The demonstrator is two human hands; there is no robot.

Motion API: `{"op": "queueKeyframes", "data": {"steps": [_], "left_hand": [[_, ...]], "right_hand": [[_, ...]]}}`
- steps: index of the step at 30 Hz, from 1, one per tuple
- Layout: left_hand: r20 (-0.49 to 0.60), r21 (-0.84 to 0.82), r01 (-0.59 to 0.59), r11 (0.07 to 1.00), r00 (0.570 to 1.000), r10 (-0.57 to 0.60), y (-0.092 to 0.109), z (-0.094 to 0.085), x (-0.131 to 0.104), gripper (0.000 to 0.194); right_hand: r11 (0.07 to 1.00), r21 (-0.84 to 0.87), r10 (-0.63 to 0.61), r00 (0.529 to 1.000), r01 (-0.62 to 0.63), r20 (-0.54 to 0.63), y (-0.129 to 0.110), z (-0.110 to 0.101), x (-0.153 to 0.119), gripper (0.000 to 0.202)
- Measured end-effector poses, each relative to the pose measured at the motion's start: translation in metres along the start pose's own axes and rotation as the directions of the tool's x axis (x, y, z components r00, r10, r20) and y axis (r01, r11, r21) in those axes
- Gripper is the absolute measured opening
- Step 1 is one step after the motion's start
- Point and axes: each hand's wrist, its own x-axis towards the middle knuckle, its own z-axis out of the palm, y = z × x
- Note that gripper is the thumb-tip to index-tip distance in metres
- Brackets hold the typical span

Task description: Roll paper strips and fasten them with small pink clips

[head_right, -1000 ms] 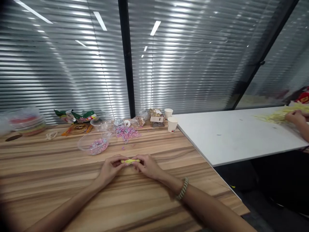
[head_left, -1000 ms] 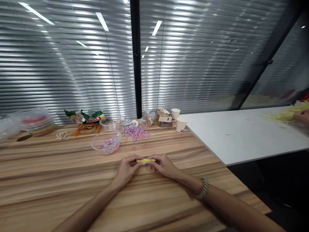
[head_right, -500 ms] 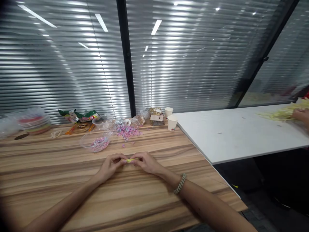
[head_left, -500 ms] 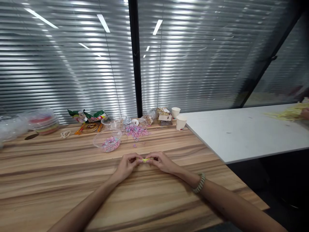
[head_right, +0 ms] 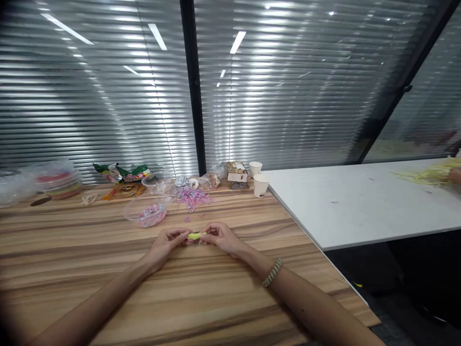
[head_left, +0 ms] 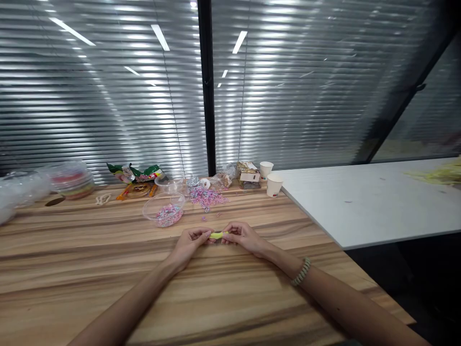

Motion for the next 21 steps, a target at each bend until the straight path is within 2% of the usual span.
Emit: {"op": "queueKeyframes", "data": {"steps": [4,9,15,18,21], "left_hand": [[0.050,-0.122,0.058,0.991,0.997,-0.052,-0.005,-0.003,0.002,0.035],[0.055,-0.206,0.090,0.974,0.995,-0.080,-0.005,-0.003,0.002,0.034],[0.074,-0.248,0.106,0.963,0.993,-0.090,0.001,0.000,0.000,0.035],[0.045,-0.274,0.108,0.956,0.994,-0.099,0.001,0.003,0.002,0.035],[-0.034,-0.286,0.084,0.955,0.995,-0.097,-0.001,0.007,0.004,0.037]], "right_hand": [[1.000,0.019,0.010,0.996,-0.011,0.091,-0.003,-0.003,0.000,0.061],[0.999,0.001,0.036,0.995,-0.037,0.088,-0.001,-0.004,0.003,0.066],[0.999,-0.040,0.004,0.995,-0.001,0.095,0.002,-0.003,0.005,0.066],[1.000,-0.031,0.006,0.999,-0.004,0.054,0.002,-0.003,0.005,0.066],[0.999,-0.043,0.017,1.000,-0.017,0.009,0.001,-0.001,0.006,0.067]]}}
